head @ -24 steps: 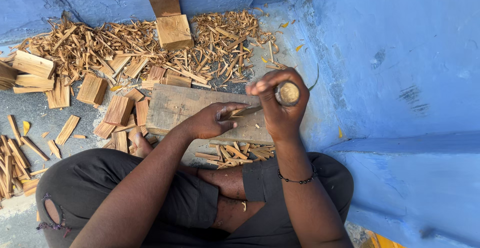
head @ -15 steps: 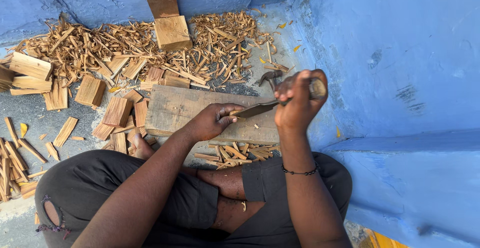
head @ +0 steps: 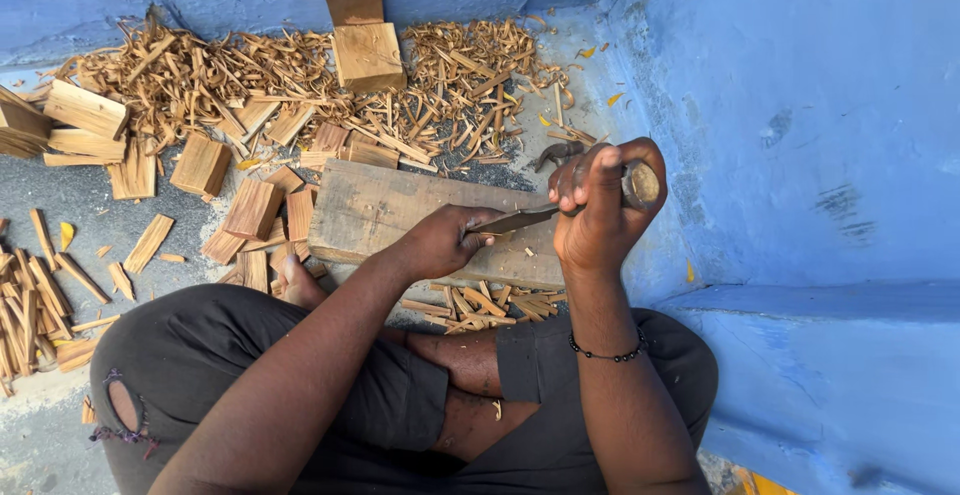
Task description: The person sits on the floor and uses a chisel and a wooden mallet to carve small rectangular pieces of wood. They repeatedly strike the chisel to shape the wood, creating wood shavings that accumulate on the floor.
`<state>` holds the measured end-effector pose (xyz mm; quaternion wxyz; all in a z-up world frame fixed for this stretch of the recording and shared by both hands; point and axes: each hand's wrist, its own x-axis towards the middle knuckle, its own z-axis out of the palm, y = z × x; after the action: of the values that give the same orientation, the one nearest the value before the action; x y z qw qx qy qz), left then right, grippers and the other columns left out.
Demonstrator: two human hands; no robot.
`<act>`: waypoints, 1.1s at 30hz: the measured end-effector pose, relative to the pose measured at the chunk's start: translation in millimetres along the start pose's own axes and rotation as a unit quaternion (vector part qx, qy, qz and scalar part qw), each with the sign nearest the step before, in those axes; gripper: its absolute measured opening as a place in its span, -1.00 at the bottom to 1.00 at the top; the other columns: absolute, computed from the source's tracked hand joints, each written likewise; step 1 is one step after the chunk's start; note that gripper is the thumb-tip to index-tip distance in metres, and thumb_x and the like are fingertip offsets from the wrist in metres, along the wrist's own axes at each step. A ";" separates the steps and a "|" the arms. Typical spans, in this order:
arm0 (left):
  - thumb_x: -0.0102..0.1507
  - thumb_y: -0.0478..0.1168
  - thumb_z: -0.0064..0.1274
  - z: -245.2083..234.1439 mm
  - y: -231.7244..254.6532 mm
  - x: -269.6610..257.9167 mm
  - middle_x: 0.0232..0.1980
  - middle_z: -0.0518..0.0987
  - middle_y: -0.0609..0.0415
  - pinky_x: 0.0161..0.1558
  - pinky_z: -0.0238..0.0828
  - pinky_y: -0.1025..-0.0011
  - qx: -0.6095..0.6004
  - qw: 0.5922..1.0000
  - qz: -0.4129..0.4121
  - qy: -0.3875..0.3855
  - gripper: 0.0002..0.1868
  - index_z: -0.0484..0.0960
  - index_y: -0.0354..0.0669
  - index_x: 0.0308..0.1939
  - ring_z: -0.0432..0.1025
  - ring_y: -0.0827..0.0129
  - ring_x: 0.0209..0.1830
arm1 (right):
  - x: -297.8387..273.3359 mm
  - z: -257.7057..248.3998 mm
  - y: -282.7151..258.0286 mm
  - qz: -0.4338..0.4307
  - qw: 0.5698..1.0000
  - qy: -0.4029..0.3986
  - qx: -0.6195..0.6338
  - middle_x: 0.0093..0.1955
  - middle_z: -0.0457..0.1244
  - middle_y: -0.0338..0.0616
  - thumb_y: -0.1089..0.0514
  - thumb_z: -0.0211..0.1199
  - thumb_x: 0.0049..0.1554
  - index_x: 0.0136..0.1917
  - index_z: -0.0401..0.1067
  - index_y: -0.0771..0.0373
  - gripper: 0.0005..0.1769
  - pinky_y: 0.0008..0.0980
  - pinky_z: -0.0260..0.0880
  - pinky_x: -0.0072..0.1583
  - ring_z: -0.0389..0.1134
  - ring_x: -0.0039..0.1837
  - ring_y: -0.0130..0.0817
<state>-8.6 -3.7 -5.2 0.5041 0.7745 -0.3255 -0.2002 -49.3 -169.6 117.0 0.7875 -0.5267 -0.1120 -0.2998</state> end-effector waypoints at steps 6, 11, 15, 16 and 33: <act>0.32 -0.21 0.08 -4.7 13.7 2.2 0.07 0.69 -0.05 0.17 0.45 0.23 0.033 0.997 -0.057 -0.030 -0.62 0.57 0.00 0.24 0.59 0.14 0.07 | -5.3 6.2 -6.2 -0.019 0.996 -0.042 -0.080 -0.38 0.11 -0.25 0.10 0.26 0.40 -0.11 0.15 0.19 -0.64 -0.39 0.26 -0.30 0.11 -0.42 -0.54; 0.28 -0.24 0.10 -6.1 16.5 -1.2 0.05 0.69 -0.05 0.15 0.48 0.22 0.036 0.999 -0.029 -0.016 -0.60 0.57 -0.03 0.23 0.60 0.13 0.05 | -9.8 12.1 -2.1 -0.026 0.991 -0.065 -0.110 -0.37 0.14 -0.24 0.15 0.24 0.39 -0.08 0.19 0.23 -0.71 -0.39 0.30 -0.25 0.18 -0.36 -0.53; 0.29 -0.26 0.11 -5.9 14.5 -2.6 0.04 0.69 -0.08 0.14 0.48 0.20 0.037 0.999 -0.011 -0.010 -0.63 0.58 -0.06 0.20 0.59 0.10 0.06 | -14.2 20.3 -0.9 -0.024 0.986 -0.085 -0.143 -0.30 0.18 -0.23 0.21 0.25 0.35 -0.09 0.19 0.24 -0.74 -0.45 0.31 -0.25 0.22 -0.32 -0.54; 0.27 -0.28 0.12 -4.3 13.4 -3.9 0.03 0.69 -0.09 0.14 0.49 0.20 0.038 0.999 0.002 0.000 -0.62 0.58 -0.08 0.19 0.59 0.09 0.06 | -15.9 20.9 -1.8 -0.025 0.983 -0.090 -0.158 -0.30 0.18 -0.24 0.22 0.26 0.35 -0.10 0.20 0.24 -0.73 -0.46 0.30 -0.24 0.23 -0.32 -0.54; 0.29 -0.19 0.13 7.0 12.2 -10.4 -0.01 0.68 -0.14 0.09 0.51 0.10 0.077 0.992 0.029 0.091 -0.66 0.58 -0.11 0.14 0.59 -0.01 -0.01 | -10.8 25.2 -2.9 0.022 0.958 -0.170 -0.231 -0.16 0.25 -0.22 0.15 0.44 0.27 -0.07 0.30 0.23 -0.70 -0.45 0.35 -0.03 0.29 -0.17 -0.52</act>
<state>-24.1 -4.4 2.8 0.4758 0.8164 -0.3152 -0.0881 -56.1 -143.9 124.5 0.6203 -0.7397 -0.1601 -0.2060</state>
